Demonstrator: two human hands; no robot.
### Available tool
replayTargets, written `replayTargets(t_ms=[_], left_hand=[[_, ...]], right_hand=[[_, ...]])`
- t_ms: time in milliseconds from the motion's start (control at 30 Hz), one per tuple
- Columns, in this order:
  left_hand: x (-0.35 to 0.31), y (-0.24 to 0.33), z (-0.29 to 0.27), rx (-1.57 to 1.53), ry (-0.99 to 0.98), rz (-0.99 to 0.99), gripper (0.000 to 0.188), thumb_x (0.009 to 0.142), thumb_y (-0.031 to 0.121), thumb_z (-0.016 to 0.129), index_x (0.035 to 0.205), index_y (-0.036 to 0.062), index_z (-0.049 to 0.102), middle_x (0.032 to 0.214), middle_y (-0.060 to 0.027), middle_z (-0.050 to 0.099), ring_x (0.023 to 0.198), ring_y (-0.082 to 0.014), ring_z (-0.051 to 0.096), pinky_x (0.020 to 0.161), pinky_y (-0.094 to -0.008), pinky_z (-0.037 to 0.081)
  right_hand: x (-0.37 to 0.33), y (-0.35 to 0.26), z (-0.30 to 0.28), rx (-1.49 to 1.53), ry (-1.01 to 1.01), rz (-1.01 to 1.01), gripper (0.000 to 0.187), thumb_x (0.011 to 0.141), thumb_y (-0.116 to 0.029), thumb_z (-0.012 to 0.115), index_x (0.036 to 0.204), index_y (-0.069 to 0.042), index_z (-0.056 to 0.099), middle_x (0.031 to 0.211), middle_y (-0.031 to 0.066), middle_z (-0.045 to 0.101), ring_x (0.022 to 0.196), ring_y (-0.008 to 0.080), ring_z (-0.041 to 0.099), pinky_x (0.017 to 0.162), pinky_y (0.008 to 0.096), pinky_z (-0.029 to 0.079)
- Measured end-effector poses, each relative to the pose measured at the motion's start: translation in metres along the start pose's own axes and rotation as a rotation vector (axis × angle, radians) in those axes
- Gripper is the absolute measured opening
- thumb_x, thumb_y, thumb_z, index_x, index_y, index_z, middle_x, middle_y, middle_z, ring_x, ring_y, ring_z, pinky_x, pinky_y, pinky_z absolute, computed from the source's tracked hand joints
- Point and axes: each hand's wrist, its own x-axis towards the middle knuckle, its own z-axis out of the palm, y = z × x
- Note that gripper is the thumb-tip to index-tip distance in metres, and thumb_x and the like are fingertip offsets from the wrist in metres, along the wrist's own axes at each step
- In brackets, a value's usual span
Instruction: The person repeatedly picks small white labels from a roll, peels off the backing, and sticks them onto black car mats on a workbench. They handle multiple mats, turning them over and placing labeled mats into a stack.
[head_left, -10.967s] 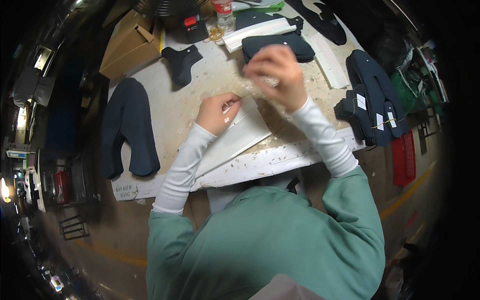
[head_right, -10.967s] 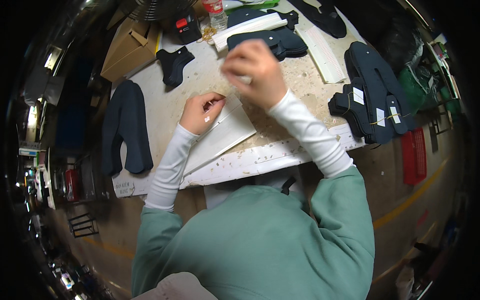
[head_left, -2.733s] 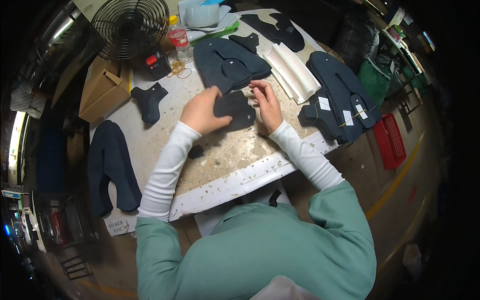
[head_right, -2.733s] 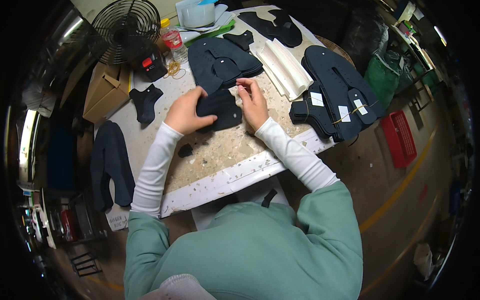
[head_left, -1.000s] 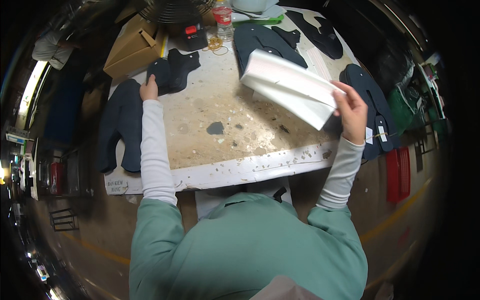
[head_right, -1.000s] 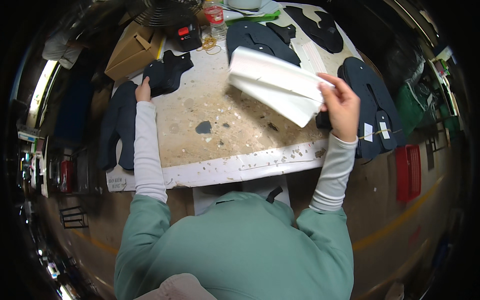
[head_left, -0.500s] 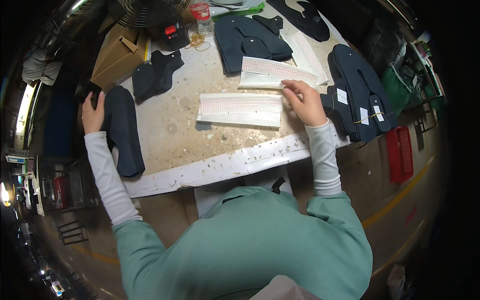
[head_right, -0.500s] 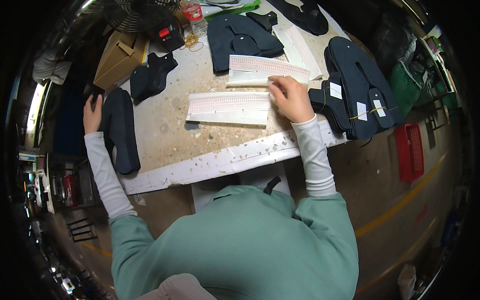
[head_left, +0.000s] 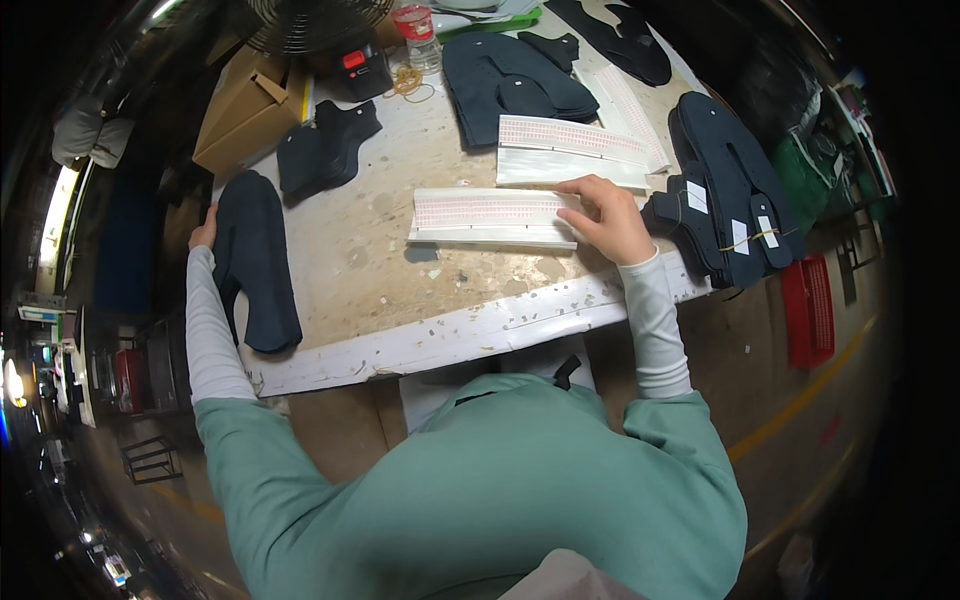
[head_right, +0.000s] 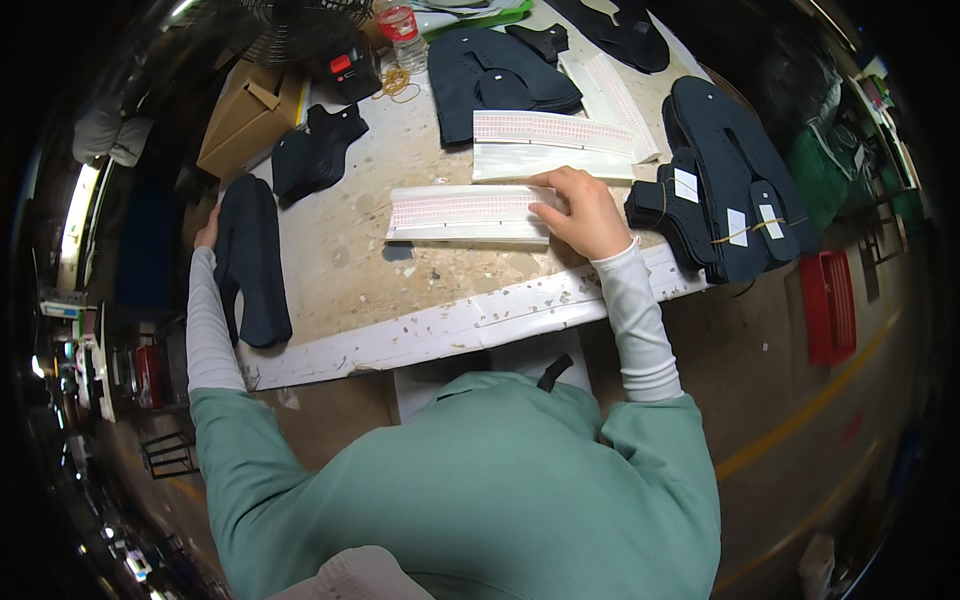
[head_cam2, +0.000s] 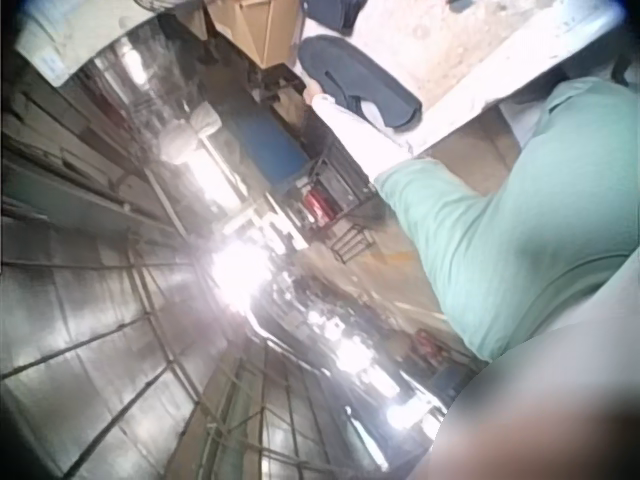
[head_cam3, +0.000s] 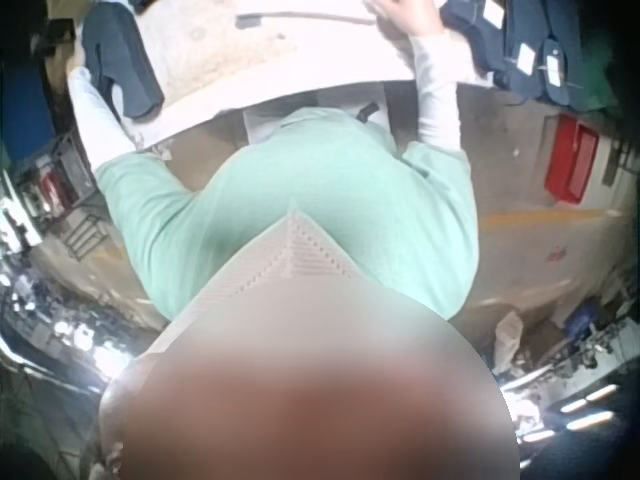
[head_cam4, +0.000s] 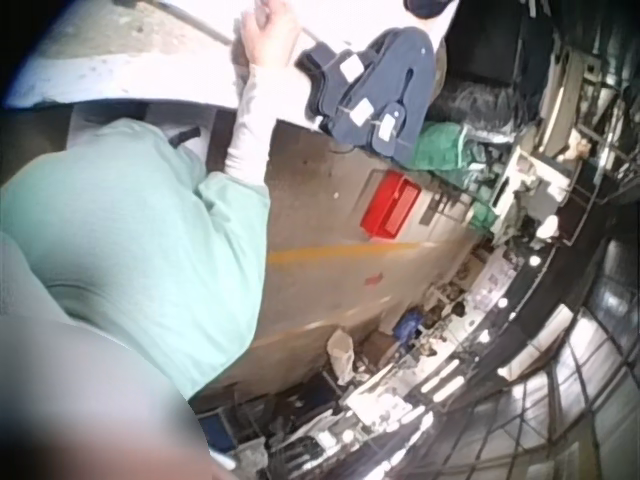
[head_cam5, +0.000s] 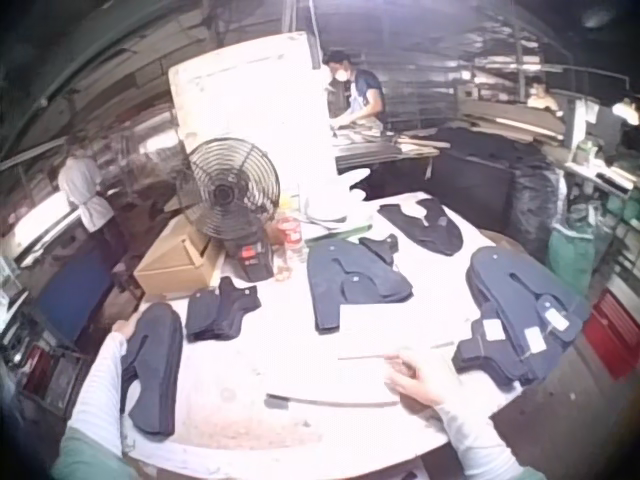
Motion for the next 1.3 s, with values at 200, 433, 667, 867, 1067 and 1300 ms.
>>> replayTargets(t_ms=[200,433,667,867,1067,1300], left_hand=[[-0.021,0.007,0.000,-0.029,0.017,0.106,0.117,0.074,0.090,0.025,0.126,-0.0101,0.054,0.133,-0.0313,0.050,0.131,-0.0400,0.043,0.108,-0.0411,0.031],[-0.044,0.015,-0.008,0.020,-0.018,0.139,0.113,0.074,0.090,0.029,0.125,-0.0068,0.057,0.132,-0.0307,0.051,0.130,-0.0399,0.044,0.108,-0.0408,0.032],[-0.105,0.025,-0.008,-0.091,-0.078,0.291,0.089,0.082,0.078,0.041,0.126,0.0027,0.060,0.129,-0.0256,0.056,0.127,-0.0368,0.049,0.105,-0.0377,0.037],[-0.157,0.040,-0.008,-0.146,-0.143,0.430,0.071,0.088,0.064,0.050,0.118,0.0005,0.065,0.113,-0.0233,0.066,0.112,-0.0324,0.062,0.096,-0.0334,0.044],[-0.196,0.063,-0.006,-0.152,-0.180,0.707,0.057,0.088,0.052,0.060,0.097,-0.0026,0.070,0.085,-0.0185,0.070,0.081,-0.0254,0.068,0.078,-0.0349,0.049],[-0.237,0.113,-0.003,-0.084,-0.210,1.012,0.048,0.081,0.047,0.070,0.088,-0.0010,0.070,0.079,-0.0187,0.068,0.074,-0.0292,0.067,0.071,-0.0361,0.050]], right_hand=[[0.004,-0.011,0.003,-0.037,-0.058,0.006,0.034,0.075,-0.017,0.075,0.106,-0.006,0.069,0.095,0.0102,0.061,0.093,0.0281,0.058,0.084,0.0353,0.048],[0.034,0.009,-0.009,-0.365,0.268,-0.214,0.038,0.083,-0.009,0.065,0.121,-0.009,0.061,0.110,0.0139,0.060,0.106,0.0316,0.055,0.091,0.0408,0.047],[0.075,0.029,-0.014,-0.706,0.058,0.124,0.020,0.085,-0.013,0.062,0.104,-0.009,0.067,0.101,0.0125,0.065,0.102,0.0334,0.059,0.086,0.0427,0.048],[0.082,0.043,-0.036,-0.450,0.679,-0.006,0.018,0.084,-0.009,0.059,0.100,-0.003,0.066,0.094,0.0181,0.066,0.088,0.0367,0.065,0.081,0.0424,0.052],[0.081,0.054,-0.050,-0.754,0.422,0.389,0.030,0.084,-0.011,0.062,0.113,-0.006,0.065,0.103,0.0196,0.064,0.094,0.0407,0.063,0.083,0.0451,0.051],[0.044,0.000,-0.016,-0.097,-0.130,-0.112,0.044,0.079,-0.019,0.072,0.120,-0.006,0.062,0.110,0.0157,0.060,0.103,0.0335,0.058,0.091,0.0374,0.045]])
